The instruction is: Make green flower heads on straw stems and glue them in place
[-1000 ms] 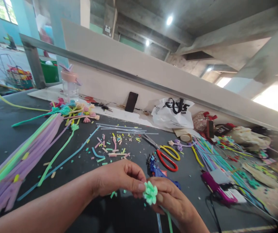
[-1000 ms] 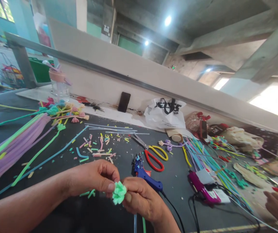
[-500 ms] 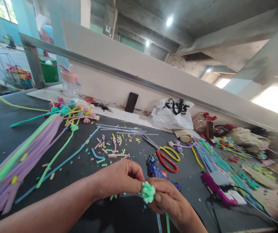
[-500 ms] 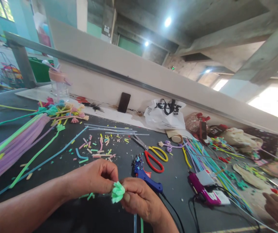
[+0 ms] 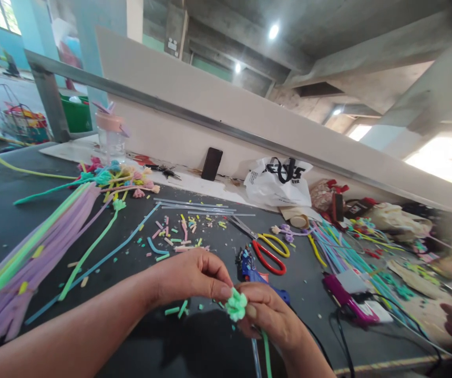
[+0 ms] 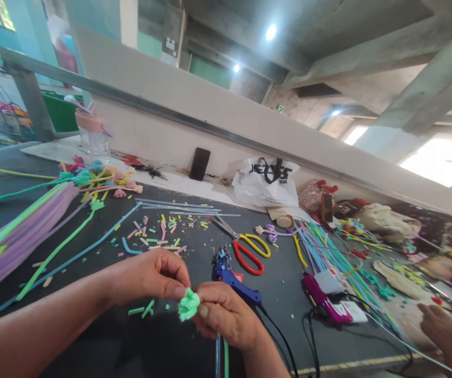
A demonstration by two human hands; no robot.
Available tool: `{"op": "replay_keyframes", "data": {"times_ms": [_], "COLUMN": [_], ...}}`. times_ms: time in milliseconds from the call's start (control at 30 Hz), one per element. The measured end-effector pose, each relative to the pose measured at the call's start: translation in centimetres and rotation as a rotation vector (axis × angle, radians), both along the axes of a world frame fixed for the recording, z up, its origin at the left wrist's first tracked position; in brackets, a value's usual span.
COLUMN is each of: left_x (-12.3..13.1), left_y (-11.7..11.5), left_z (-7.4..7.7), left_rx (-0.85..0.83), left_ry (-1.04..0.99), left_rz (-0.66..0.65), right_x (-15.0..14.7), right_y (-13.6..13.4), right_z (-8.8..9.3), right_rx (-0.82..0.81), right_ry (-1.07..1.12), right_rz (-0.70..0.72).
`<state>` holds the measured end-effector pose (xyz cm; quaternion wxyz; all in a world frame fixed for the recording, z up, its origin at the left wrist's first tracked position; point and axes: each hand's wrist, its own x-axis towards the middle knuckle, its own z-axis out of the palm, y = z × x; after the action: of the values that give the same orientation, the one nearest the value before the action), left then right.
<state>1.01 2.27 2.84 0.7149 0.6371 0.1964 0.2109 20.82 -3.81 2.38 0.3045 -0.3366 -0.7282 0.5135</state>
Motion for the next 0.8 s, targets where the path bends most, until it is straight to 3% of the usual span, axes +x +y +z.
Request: {"op": "replay_keyframes", "data": {"times_ms": [100, 267, 433, 600, 800], "left_x": [-0.1, 0.0, 0.4, 0.7, 0.7], "left_y": [0.0, -0.5, -0.6, -0.1, -0.6], "left_z": [0.2, 0.5, 0.2, -0.2, -0.1], "left_rx": [0.047, 0.224, 0.166, 0.031, -0.015], "left_ry": [0.046, 0.166, 0.117, -0.096, -0.074], "left_rz": [0.003, 0.121, 0.159, 0.235, 0.143], "right_x": [0.0, 0.0, 0.2, 0.7, 0.9], "right_y": [0.0, 0.0, 0.0, 0.1, 0.1], "right_z": [-0.3, -0.7, -0.9, 0.1, 0.6], "right_rx": [-0.02, -0.043, -0.046, 0.174, 0.412], "right_ry": [0.012, 0.034, 0.048, -0.049, -0.266], "right_rz": [0.01, -0.002, -0.019, -0.155, -0.157]}}
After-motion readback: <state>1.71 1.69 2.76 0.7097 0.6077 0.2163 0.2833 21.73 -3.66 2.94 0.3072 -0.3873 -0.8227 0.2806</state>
